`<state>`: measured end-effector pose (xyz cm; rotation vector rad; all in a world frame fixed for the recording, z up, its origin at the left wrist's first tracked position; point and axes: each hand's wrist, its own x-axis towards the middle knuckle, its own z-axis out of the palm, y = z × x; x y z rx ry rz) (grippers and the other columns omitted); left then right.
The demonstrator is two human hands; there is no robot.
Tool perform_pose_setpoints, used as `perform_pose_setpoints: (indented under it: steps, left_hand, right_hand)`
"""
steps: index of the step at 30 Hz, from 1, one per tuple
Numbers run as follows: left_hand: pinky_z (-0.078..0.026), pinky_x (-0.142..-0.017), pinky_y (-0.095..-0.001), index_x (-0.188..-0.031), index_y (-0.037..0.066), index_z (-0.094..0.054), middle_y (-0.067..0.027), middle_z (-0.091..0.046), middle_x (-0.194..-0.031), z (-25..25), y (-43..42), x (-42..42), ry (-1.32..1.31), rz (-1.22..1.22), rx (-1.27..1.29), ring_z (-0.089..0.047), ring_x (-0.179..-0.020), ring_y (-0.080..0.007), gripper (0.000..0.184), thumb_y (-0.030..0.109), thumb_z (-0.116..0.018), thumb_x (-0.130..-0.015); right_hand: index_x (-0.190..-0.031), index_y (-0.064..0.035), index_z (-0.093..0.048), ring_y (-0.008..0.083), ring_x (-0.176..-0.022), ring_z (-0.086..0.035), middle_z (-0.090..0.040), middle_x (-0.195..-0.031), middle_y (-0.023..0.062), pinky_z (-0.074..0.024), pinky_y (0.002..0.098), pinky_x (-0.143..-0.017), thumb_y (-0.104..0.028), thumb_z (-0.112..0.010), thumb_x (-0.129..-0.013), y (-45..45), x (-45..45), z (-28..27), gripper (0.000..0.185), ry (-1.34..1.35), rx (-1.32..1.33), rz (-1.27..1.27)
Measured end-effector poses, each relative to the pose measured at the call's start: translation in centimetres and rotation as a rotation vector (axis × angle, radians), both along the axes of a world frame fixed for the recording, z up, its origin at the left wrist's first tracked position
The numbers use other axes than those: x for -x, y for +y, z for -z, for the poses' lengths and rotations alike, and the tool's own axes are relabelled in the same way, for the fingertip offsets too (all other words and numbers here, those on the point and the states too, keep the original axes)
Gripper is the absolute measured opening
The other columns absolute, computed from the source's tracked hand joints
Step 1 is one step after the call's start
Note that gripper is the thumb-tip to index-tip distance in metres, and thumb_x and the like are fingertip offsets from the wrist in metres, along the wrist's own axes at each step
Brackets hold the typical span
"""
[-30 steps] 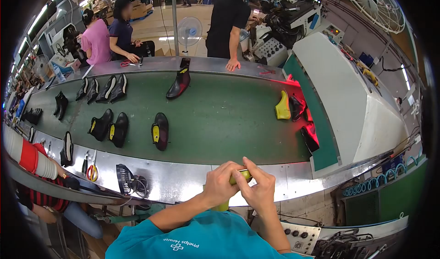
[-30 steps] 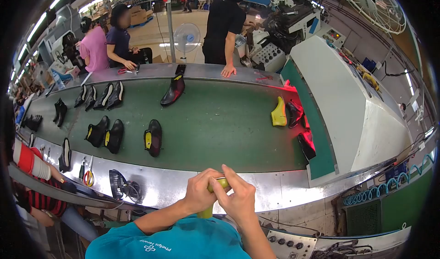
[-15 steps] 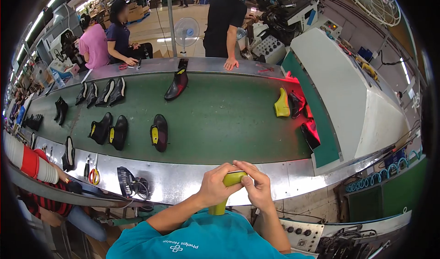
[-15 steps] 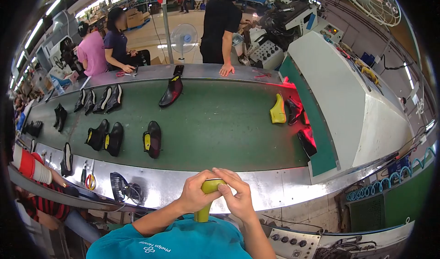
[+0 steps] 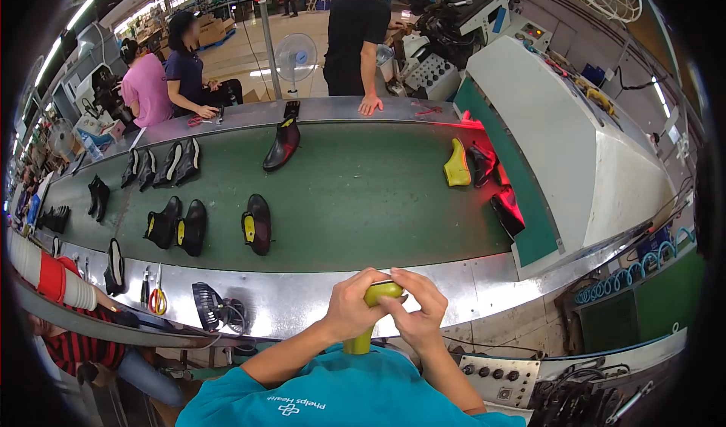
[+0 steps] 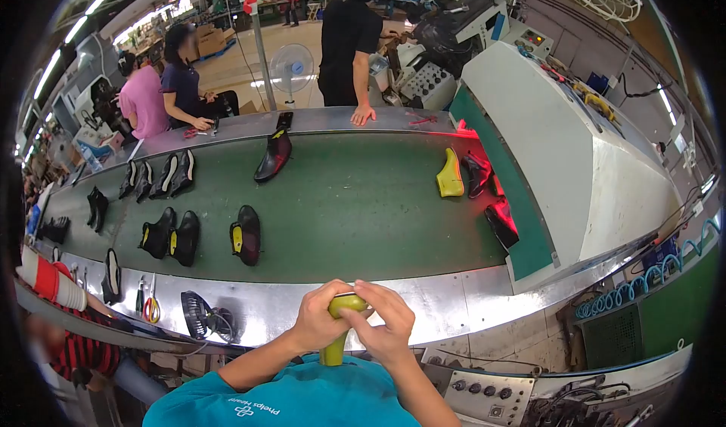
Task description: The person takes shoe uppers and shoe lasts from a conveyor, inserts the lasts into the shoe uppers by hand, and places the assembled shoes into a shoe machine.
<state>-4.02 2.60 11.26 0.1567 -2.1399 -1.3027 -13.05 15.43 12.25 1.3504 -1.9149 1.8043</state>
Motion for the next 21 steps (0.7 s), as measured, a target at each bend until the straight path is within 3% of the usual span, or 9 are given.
perform_pose_setpoints:
  steps: [2, 4, 11, 13, 17, 19, 21]
  left_hand:
    - [-0.057, -0.068, -0.0352, -0.105, 0.006, -0.069, -0.0087, -0.071, -0.093, -0.1, 0.2, 0.0, -0.010, -0.007, 0.000, -0.073, -0.080, -0.0263, 0.032, 0.020, -0.086, -0.082]
    - [-0.057, -0.068, -0.0350, -0.104, 0.006, -0.069, -0.0085, -0.071, -0.093, -0.2, 0.3, 0.0, -0.019, -0.016, 0.000, -0.073, -0.079, -0.0257, 0.031, 0.020, -0.086, -0.082]
    - [-0.058, -0.070, -0.0342, -0.104, 0.006, -0.069, -0.0086, -0.073, -0.096, 0.0, 0.5, 0.2, -0.020, -0.009, -0.017, -0.074, -0.082, -0.0242, 0.030, 0.019, -0.086, -0.083]
    - [-0.058, -0.070, -0.0341, -0.104, 0.006, -0.070, -0.0087, -0.073, -0.097, 0.2, 0.5, 0.2, -0.019, -0.008, -0.013, -0.074, -0.083, -0.0245, 0.030, 0.019, -0.086, -0.082]
    - [-0.058, -0.071, -0.0344, -0.103, 0.005, -0.069, -0.0094, -0.073, -0.097, -0.1, 1.0, 0.2, -0.013, 0.005, -0.002, -0.074, -0.083, -0.0250, 0.029, 0.018, -0.086, -0.083]
    - [-0.058, -0.071, -0.0344, -0.103, 0.005, -0.069, -0.0098, -0.073, -0.097, -0.3, 0.9, 0.2, -0.011, -0.001, -0.032, -0.074, -0.084, -0.0252, 0.029, 0.018, -0.085, -0.083]
    - [-0.058, -0.071, -0.0345, -0.103, 0.005, -0.069, -0.0107, -0.073, -0.098, -0.3, 0.5, -0.1, -0.027, -0.026, -0.028, -0.074, -0.084, -0.0256, 0.029, 0.018, -0.086, -0.082]
  right_hand:
    - [-0.110, 0.0044, -0.074, 0.0246, -0.095, -0.074, -0.076, -0.107, 0.0195, -0.0579, 0.0313, -0.087, -0.001, -0.073, -0.091, 0.1, -0.2, 0.2, 0.020, -0.044, -0.023, 0.002]
    - [-0.113, 0.0049, -0.074, 0.0198, -0.097, -0.073, -0.076, -0.108, 0.0164, -0.0571, 0.0304, -0.088, -0.004, -0.069, -0.096, 0.5, -0.2, 1.1, 0.020, -0.651, 0.041, -0.144]
    - [-0.120, 0.0047, -0.071, 0.0182, -0.105, -0.070, -0.075, -0.114, 0.0154, -0.0555, 0.0310, -0.092, -0.008, -0.067, -0.099, 0.4, -0.2, 1.6, 0.025, -0.715, 0.050, -0.178]
    - [-0.122, 0.0066, -0.069, 0.0220, -0.110, -0.069, -0.073, -0.118, 0.0171, -0.0537, 0.0337, -0.098, -0.007, -0.062, -0.101, 0.0, -0.4, 1.0, 0.027, -0.494, -0.012, -0.079]
    - [-0.125, 0.0058, -0.068, 0.0229, -0.113, -0.068, -0.072, -0.120, 0.0168, -0.0527, 0.0344, -0.100, -0.008, -0.062, -0.100, -0.1, 0.3, 1.0, 0.029, -0.401, -0.097, -0.097]
    - [-0.128, 0.0055, -0.066, 0.0230, -0.113, -0.068, -0.072, -0.121, 0.0167, -0.0527, 0.0341, -0.100, -0.009, -0.062, -0.101, 0.6, 1.4, 3.1, 0.031, -0.741, -0.024, -0.130]
    - [-0.131, 0.0057, -0.064, 0.0231, -0.112, -0.069, -0.072, -0.122, 0.0167, -0.0523, 0.0341, -0.101, -0.008, -0.061, -0.101, 0.9, 2.0, 4.6, 0.033, -0.722, -0.077, -0.125]
